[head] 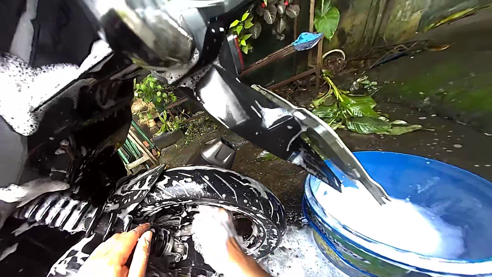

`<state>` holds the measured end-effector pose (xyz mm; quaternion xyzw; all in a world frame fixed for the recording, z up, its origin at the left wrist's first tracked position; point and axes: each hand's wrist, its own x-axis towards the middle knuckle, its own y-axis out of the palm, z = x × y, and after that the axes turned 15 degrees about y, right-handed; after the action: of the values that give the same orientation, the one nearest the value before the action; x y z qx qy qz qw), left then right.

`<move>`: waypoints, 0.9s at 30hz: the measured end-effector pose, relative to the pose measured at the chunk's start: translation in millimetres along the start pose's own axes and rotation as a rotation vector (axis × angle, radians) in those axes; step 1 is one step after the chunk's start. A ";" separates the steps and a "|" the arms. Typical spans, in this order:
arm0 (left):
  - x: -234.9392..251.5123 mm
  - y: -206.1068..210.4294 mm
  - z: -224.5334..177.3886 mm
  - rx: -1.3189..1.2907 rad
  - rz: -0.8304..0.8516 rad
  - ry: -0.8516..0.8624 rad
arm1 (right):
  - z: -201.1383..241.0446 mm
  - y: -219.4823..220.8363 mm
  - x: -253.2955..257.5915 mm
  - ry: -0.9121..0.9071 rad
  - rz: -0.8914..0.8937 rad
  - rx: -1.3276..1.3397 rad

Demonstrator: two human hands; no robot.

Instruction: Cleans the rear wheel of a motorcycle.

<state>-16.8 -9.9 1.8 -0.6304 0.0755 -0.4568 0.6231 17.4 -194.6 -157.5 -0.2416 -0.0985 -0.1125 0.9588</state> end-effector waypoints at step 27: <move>-1.6 3.8 -0.5 0.033 -0.003 -0.002 | -16.4 -31.6 56.3 0.312 0.453 -0.335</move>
<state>-16.2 -9.9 -2.3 -0.6206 0.0664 -0.4583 0.6328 65.1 -239.1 -144.0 -0.3915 0.1260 0.0532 0.9099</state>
